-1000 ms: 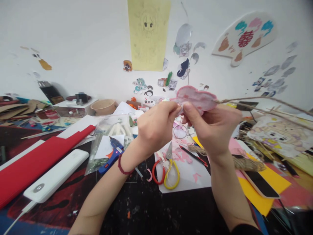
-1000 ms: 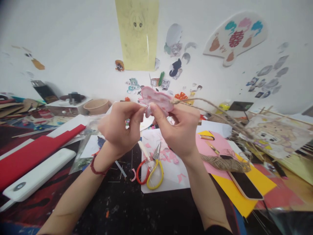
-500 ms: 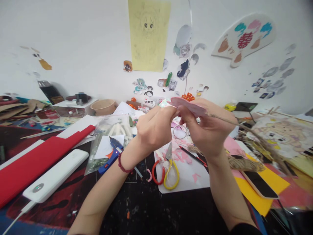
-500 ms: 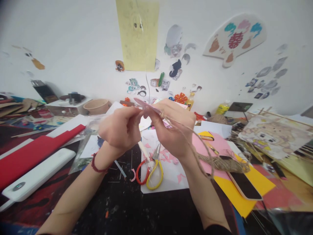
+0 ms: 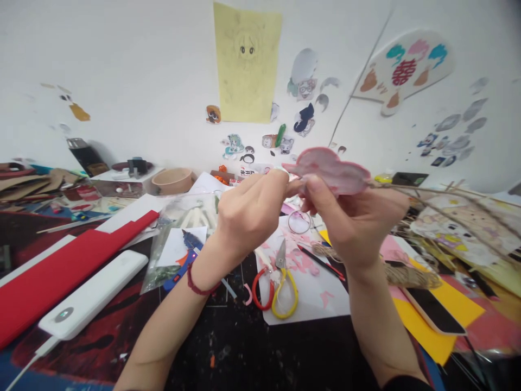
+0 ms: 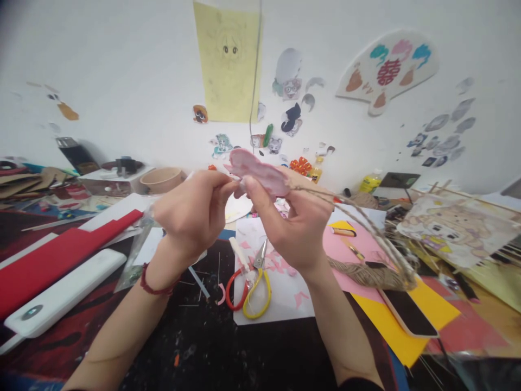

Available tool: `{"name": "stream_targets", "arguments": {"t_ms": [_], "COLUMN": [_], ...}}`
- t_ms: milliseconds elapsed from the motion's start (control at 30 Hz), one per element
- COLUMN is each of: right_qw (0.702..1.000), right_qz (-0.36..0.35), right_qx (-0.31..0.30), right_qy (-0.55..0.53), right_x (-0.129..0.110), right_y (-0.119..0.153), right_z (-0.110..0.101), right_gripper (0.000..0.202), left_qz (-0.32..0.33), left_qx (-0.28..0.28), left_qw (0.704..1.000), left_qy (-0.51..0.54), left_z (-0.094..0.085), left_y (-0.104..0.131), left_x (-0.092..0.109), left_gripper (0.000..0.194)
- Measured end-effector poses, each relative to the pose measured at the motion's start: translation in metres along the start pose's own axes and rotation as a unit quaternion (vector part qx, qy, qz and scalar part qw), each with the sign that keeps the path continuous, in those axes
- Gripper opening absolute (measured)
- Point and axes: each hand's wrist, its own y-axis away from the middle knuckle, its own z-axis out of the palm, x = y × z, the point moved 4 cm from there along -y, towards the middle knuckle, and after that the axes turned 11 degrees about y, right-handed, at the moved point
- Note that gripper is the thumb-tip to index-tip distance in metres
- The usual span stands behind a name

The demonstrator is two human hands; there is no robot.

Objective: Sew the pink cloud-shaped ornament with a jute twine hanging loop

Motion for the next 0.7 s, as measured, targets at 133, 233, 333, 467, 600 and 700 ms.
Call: {"name": "stream_targets", "arguments": {"t_ms": [133,233,333,467,600,700], "right_qw": [1.0,0.998,0.995,0.993,0.988,0.984], "right_qz": [0.025,0.05,0.07,0.089,0.122,0.146], "right_qx": [0.002,0.033,0.069,0.061,0.055,0.057], "right_qy": [-0.008,0.002,0.007,-0.056,-0.077,-0.086], "right_x": [0.001,0.004,0.006,0.006,0.007,0.007], "right_y": [0.001,0.006,0.01,0.01,0.01,0.013], "right_z": [-0.002,-0.007,-0.011,-0.009,-0.007,-0.007], "right_gripper": [0.015,0.021,0.026,0.022,0.027,0.027], "left_qz": [-0.027,-0.037,-0.042,-0.042,-0.035,-0.023], "left_qx": [-0.036,-0.046,-0.037,-0.027,-0.031,-0.034], "left_qw": [0.999,0.998,0.998,0.998,0.999,0.999], "left_qy": [-0.016,-0.029,-0.036,-0.023,-0.004,0.018], "left_z": [0.0,0.0,-0.001,-0.002,-0.002,-0.003], "left_y": [0.001,0.002,0.001,0.0,0.001,0.0], "left_x": [0.002,0.005,0.006,0.007,0.007,0.007], "left_gripper": [0.028,0.031,0.034,0.035,0.032,0.031]}}
